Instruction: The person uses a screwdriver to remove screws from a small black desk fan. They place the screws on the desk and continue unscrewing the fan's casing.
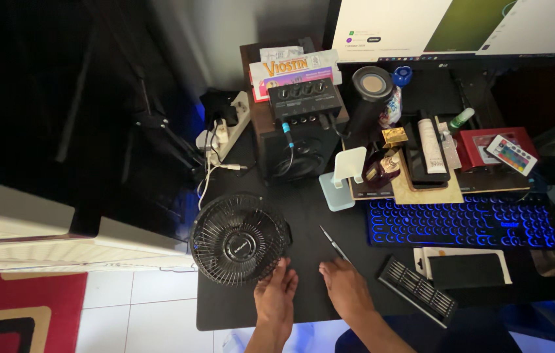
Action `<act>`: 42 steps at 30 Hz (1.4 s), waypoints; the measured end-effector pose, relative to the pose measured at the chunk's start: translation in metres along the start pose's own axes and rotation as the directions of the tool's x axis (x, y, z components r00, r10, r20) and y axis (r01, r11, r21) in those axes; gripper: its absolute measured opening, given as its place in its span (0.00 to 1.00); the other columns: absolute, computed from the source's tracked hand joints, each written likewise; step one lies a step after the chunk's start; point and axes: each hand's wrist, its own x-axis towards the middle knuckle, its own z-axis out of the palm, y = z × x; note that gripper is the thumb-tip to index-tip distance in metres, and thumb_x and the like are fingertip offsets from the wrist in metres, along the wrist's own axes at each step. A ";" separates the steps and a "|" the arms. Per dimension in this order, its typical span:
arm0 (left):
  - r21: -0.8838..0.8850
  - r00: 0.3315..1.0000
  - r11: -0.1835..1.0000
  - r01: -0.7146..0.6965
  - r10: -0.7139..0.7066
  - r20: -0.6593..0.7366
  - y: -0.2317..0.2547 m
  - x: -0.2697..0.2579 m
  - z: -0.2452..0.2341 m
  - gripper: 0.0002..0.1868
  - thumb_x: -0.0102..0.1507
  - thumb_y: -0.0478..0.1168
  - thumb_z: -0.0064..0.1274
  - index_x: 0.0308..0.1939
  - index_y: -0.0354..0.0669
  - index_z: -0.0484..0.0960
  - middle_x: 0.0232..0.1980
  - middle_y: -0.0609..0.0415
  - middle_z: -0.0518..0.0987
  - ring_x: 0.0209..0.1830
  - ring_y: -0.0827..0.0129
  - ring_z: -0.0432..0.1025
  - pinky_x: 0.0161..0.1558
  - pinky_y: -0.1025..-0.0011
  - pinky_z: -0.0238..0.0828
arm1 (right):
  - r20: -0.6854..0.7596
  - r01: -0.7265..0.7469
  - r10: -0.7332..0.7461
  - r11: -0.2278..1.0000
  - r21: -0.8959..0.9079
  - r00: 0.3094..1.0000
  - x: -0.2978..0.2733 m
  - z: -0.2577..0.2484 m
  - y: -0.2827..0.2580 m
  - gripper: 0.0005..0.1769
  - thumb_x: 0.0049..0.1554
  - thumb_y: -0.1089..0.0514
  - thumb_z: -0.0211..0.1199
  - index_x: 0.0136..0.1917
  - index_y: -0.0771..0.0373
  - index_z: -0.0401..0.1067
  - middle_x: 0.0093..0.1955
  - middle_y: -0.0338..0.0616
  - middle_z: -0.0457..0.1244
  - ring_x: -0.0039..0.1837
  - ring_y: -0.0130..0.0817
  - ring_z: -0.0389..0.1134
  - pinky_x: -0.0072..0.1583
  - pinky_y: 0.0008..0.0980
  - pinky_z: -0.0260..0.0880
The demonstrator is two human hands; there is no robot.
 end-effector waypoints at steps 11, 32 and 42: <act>-0.032 0.999 0.998 -0.046 0.045 -0.018 -0.005 0.011 -0.007 0.08 0.60 0.36 0.63 0.42 0.47 0.82 0.36 0.61 0.79 0.33 0.77 0.70 0.40 0.75 0.69 | 0.653 -0.676 0.192 0.090 0.732 0.733 0.042 0.034 -0.035 0.14 0.58 0.54 0.66 0.55 0.61 0.78 0.45 0.34 0.69 0.46 0.24 0.67 0.48 0.26 0.68; -0.037 1.000 0.999 -0.012 0.012 -0.008 0.007 -0.001 0.002 0.06 0.61 0.35 0.61 0.42 0.41 0.82 0.37 0.58 0.80 0.37 0.75 0.72 0.46 0.72 0.71 | 0.706 -0.715 -0.113 -0.134 0.687 0.699 0.048 0.037 -0.022 0.12 0.62 0.58 0.62 0.55 0.67 0.75 0.44 0.37 0.66 0.45 0.25 0.65 0.47 0.24 0.66; -0.154 0.997 0.987 0.051 -0.042 0.060 0.003 0.001 0.004 0.02 0.64 0.36 0.58 0.40 0.46 0.82 0.35 0.63 0.77 0.34 0.78 0.69 0.43 0.74 0.68 | 0.576 -0.577 0.035 0.075 0.813 0.817 0.039 0.015 -0.047 0.16 0.60 0.55 0.63 0.57 0.66 0.78 0.45 0.36 0.69 0.43 0.24 0.64 0.45 0.23 0.63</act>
